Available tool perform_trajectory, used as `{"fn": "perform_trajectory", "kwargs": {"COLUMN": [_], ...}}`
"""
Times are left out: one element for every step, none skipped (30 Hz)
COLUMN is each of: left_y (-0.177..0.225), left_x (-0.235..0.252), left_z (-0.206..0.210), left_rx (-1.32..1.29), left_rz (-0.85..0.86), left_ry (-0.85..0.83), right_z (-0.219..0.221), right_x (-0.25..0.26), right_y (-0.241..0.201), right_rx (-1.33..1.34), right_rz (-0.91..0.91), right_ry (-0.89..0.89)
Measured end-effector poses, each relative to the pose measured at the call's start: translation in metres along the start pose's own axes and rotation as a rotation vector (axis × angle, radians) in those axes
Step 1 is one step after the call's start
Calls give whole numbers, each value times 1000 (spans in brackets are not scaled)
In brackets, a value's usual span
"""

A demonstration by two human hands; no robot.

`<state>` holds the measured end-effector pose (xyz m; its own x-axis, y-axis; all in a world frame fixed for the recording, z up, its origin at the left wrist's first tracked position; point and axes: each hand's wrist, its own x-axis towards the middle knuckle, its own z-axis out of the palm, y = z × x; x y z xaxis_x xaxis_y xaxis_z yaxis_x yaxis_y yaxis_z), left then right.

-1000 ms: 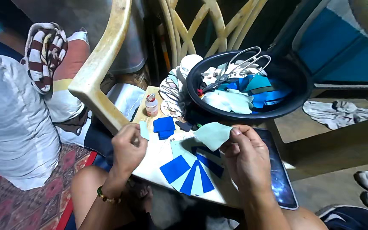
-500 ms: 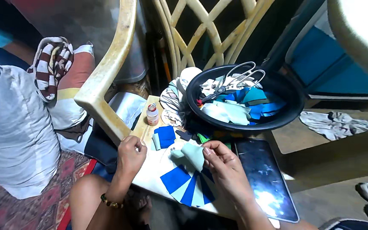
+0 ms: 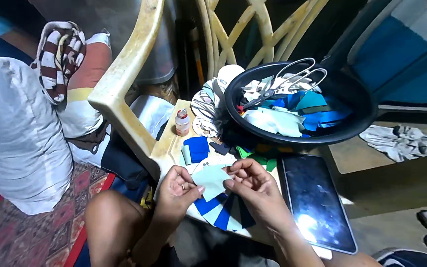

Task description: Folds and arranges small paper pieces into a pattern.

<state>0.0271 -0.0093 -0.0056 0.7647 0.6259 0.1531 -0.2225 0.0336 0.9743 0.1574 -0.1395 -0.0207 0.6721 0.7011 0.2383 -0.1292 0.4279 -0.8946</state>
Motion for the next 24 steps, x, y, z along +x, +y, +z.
{"fn": "perform_trajectory", "kwargs": {"left_y": [1, 0, 0, 0, -1, -2, -2, -3, -4, -4, -5, -6, -7, -8, -8, -6, -4, -3, -3, -5, -6, -6, -6, -6], "left_x": [0, -1, -1, -2, -3, -3, -4, -4, -5, -6, -6, -7, -7, -7, -8, -8, -9, -10, -10, -10, -9, -9, -9, -9], "left_z": [-2, -4, -6, -8, -10, -12, -14, -15, -17, -18, -18, -18, -18, -17, -16, -15, -13, -12, -13, -14, -15, -14, -14, -15], "left_rx": [32, 63, 95, 133, 174, 213, 247, 271, 285, 289, 290, 294, 310, 333, 343, 338, 323, 319, 327, 351, 382, 408, 427, 452], "left_rz": [19, 39, 54, 68, 87, 104, 120, 130, 133, 131, 133, 144, 159, 180, 194, 195, 192, 214, 267, 336, 404, 449, 470, 482], "left_ry": [-8, -21, -32, -42, -53, -64, -71, -76, -80, -80, -73, -64, -52, -31, -9, 9, 18, 18, 8, 1, 2, 4, -4, -26], "right_z": [-1, -2, -2, -3, -3, -2, -2, -1, -1, 0, 0, 1, 2, 4, 5, 5, 5, 5, 5, 4, 3, 2, 2, 3], "right_x": [0, -1, -1, -2, -2, -2, -2, -2, -2, -3, -3, -3, -3, -3, -3, -3, -4, -4, -4, -3, -3, -2, -1, -1], "right_y": [1, 1, 2, 2, 2, 2, 2, 3, 3, 4, 6, 8, 9, 9, 8, 8, 7, 6, 5, 5, 5, 5, 4, 3], "right_rx": [-51, -99, -151, -202, -250, -290, -322, -350, -379, -407, -431, -446, -458, -467, -469, -460, -436, -398, -353, -289, -213, -131, -61, -11], "right_rz": [-16, -24, -27, -28, -28, -28, -26, -24, -27, -37, -57, -83, -110, -139, -166, -187, -192, -183, -164, -137, -103, -64, -19, 26], "right_ry": [-14, -24, -36, -52, -64, -77, -89, -100, -107, -110, -110, -102, -88, -73, -58, -49, -46, -49, -51, -56, -56, -51, -43, -36]}}
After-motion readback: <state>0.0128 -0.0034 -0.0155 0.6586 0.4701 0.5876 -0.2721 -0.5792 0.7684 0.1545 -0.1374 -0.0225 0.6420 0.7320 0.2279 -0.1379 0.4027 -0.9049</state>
